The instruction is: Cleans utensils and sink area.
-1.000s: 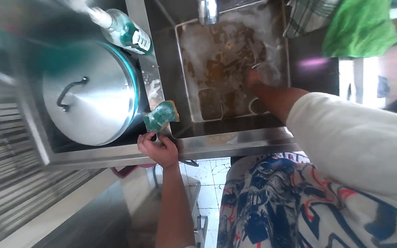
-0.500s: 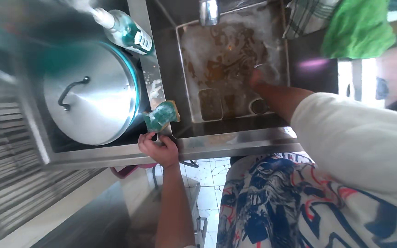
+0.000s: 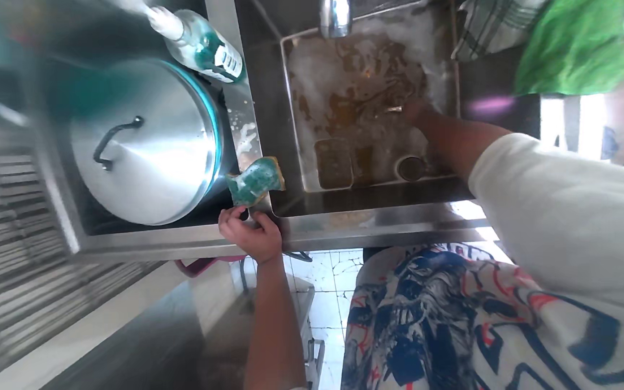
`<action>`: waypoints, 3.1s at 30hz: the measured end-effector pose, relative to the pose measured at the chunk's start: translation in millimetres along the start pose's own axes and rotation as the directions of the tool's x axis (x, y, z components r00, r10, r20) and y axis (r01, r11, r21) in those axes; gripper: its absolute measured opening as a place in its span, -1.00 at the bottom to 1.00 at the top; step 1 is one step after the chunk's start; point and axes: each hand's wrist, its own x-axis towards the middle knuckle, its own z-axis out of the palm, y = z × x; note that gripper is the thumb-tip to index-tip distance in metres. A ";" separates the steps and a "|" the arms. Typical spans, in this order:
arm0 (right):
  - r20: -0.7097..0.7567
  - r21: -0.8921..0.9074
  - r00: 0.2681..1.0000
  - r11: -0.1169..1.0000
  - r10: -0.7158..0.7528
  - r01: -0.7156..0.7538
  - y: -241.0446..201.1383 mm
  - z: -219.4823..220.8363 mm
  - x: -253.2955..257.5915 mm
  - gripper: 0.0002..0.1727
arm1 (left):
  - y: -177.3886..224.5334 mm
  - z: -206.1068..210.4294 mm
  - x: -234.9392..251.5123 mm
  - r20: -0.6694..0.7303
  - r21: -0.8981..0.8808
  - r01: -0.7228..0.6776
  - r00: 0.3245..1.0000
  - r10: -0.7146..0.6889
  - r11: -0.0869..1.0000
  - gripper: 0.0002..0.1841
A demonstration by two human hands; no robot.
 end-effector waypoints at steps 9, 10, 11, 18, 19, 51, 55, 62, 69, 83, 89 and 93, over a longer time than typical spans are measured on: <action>-0.090 0.128 0.991 0.988 0.095 -0.083 8.7 -11.7 -12.1 -0.47 | 3.7 -1.6 1.1 0.002 0.015 0.018 1.000 -0.018 1.000 -0.66; -0.099 0.120 0.991 0.989 0.094 -0.082 11.8 -16.4 -16.8 -0.47 | 3.5 -1.4 1.0 0.000 0.012 0.020 1.000 -0.020 1.000 -0.66; -0.107 0.096 0.992 0.994 0.068 -0.058 15.9 -22.3 -22.5 -0.47 | 3.1 -1.2 1.0 -0.005 0.007 0.017 1.000 -0.017 1.000 -0.66; -0.117 -0.118 0.992 0.993 -0.035 0.021 32.4 -67.9 -51.6 -0.51 | 2.9 -0.7 -0.2 -0.013 -0.023 0.030 0.999 -0.031 0.999 -0.65; 0.110 -0.220 0.993 0.975 0.037 -0.012 16.1 -97.9 -67.7 -0.44 | 2.4 -0.3 -0.3 -0.020 -0.021 0.027 0.999 -0.028 0.999 -0.65; -0.030 -0.188 0.999 0.982 -0.029 0.022 -83.2 26.3 75.5 -0.51 | 1.4 -2.4 -4.2 0.001 0.035 0.048 0.999 -0.048 0.998 -0.67; -0.039 -0.193 0.997 0.980 -0.062 0.053 -86.1 29.7 73.1 -0.51 | 2.2 -1.8 -3.6 -0.003 0.040 0.047 0.999 -0.047 0.998 -0.67; -0.034 -0.316 0.997 0.947 -0.066 0.052 -83.7 36.1 80.3 -0.54 | 2.5 -1.9 -3.4 0.004 0.059 0.057 0.998 -0.057 0.997 -0.68; 0.006 -0.303 0.990 0.943 -0.142 0.137 -76.2 40.9 75.5 -0.51 | 3.1 -1.8 -3.2 -0.001 0.050 0.050 0.999 -0.050 0.998 -0.70; 0.010 -0.220 0.990 0.966 -0.138 0.137 -71.5 41.2 71.1 -0.50 | 1.4 -2.3 -3.6 0.001 0.047 0.048 0.999 -0.048 0.998 -0.69; 0.054 -0.293 0.987 0.942 -0.154 0.163 -72.3 36.1 63.9 -0.55 | 3.5 -2.0 -2.4 -0.007 0.052 0.050 0.999 -0.050 0.997 -0.70; 0.041 -0.243 0.987 0.957 -0.157 0.162 -70.6 38.9 68.8 -0.50 | 3.8 -3.2 -2.4 -0.005 0.059 0.056 0.998 -0.056 0.997 -0.69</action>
